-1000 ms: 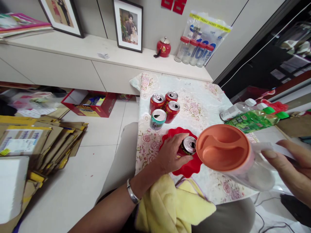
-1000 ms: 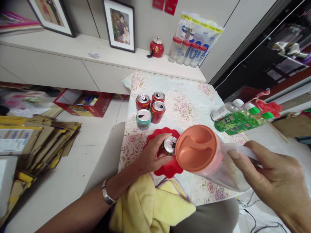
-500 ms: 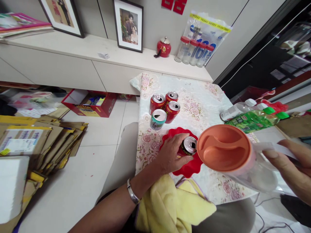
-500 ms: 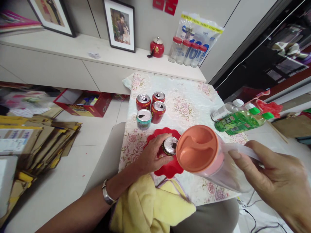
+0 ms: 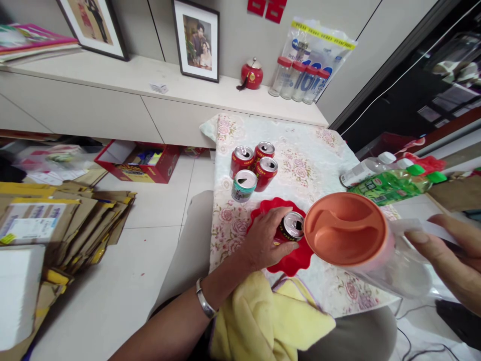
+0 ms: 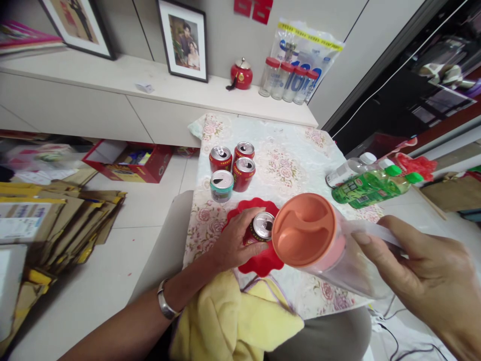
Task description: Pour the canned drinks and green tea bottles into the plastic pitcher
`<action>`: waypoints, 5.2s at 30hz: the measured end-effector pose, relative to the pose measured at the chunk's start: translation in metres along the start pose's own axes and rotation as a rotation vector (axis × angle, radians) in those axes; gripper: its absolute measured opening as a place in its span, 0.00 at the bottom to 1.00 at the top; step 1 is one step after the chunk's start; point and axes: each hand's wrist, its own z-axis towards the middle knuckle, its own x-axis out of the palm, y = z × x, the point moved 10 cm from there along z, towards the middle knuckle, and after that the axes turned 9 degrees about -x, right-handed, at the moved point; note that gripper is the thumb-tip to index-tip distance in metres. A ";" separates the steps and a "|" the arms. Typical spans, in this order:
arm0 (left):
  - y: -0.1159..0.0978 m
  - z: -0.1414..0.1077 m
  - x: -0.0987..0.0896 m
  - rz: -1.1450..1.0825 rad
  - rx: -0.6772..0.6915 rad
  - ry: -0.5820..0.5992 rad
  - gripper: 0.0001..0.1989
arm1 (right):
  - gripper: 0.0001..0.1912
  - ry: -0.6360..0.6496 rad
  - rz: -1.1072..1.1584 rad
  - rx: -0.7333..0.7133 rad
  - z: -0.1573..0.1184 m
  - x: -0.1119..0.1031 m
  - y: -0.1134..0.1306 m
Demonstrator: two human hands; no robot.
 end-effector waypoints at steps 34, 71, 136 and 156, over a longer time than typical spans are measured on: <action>-0.002 -0.001 -0.001 -0.003 0.000 -0.005 0.39 | 0.28 -0.003 0.001 0.025 0.000 -0.001 -0.004; -0.002 -0.001 -0.001 -0.004 -0.014 -0.003 0.38 | 0.27 -0.060 0.007 0.016 0.003 -0.006 -0.002; -0.002 -0.002 0.000 0.030 -0.028 0.007 0.39 | 0.29 -0.035 -0.038 -0.001 -0.001 -0.003 -0.013; 0.000 -0.002 0.001 0.027 -0.036 0.007 0.39 | 0.26 -0.071 0.012 -0.007 0.005 -0.007 -0.002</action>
